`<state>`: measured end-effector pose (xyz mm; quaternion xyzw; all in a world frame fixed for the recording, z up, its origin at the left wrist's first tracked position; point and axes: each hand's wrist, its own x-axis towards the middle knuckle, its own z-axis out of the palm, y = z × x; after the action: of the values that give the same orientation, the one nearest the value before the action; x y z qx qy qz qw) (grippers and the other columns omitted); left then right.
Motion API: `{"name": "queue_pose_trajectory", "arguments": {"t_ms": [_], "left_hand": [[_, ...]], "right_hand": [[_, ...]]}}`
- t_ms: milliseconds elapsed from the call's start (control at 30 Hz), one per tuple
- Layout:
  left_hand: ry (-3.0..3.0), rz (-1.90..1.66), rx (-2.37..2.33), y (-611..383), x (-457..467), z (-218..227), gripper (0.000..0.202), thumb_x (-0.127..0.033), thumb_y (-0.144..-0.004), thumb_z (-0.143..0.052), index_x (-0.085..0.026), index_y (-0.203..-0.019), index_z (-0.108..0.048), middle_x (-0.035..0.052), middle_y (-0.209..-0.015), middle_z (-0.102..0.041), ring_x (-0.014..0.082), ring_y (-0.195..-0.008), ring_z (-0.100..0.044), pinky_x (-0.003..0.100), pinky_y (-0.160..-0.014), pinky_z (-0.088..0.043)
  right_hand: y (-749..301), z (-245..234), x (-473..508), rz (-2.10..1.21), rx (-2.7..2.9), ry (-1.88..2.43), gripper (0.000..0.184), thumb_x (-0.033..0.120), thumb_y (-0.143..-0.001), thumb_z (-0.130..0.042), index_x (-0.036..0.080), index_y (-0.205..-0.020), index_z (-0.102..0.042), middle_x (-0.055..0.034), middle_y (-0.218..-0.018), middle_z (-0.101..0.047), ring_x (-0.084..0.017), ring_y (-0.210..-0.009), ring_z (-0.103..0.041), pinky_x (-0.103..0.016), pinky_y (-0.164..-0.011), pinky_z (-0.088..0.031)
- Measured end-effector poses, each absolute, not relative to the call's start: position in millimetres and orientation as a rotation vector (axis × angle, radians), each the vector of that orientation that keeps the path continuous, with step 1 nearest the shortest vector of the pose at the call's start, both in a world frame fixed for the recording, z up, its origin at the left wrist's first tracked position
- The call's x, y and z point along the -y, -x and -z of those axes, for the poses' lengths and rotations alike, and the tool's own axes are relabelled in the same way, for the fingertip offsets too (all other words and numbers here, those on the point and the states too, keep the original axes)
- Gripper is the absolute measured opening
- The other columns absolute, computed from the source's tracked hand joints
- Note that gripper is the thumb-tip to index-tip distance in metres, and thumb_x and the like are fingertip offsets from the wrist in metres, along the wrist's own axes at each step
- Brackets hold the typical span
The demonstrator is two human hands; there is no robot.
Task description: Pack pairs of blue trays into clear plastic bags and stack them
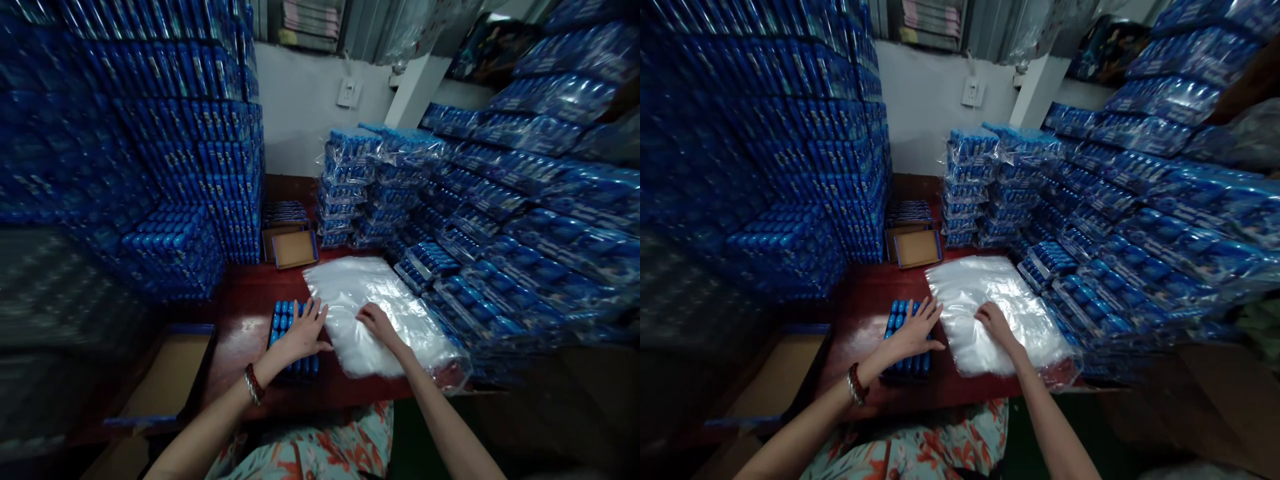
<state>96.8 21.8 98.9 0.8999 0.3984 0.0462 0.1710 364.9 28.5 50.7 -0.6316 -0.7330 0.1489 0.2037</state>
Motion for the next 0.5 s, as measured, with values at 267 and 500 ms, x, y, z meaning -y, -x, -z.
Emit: {"name": "queue_pose_trajectory", "arguments": {"t_ms": [267,500], "left_hand": [[-2.726,-0.379,-1.301,-124.8,-20.4,-114.6,0.118,-0.05,-0.061,-0.073,-0.011,-0.145,0.0,0.0234,-0.152,0.001,0.0373,-0.14,0.005,0.067,-0.106,-0.002],[-2.713,-0.421,-1.202,-131.0,-60.0,-137.6,0.035,-0.005,-0.085,-0.034,-0.01,-0.109,-0.059,0.0152,-0.111,-0.064,0.0248,-0.117,-0.051,0.049,-0.111,-0.016]], "right_hand": [[-333.3,-132.7,-76.9,-0.395,2.201,1.742,0.033,0.031,-0.085,-0.044,0.017,-0.065,-0.066,-0.0043,-0.067,-0.067,-0.017,-0.07,-0.058,-0.025,-0.068,-0.038],[-305.1,-187.1,-78.2,-0.286,2.357,1.996,0.033,0.031,-0.089,-0.044,0.015,-0.077,-0.07,-0.009,-0.079,-0.07,-0.02,-0.079,-0.063,-0.027,-0.072,-0.04]]}}
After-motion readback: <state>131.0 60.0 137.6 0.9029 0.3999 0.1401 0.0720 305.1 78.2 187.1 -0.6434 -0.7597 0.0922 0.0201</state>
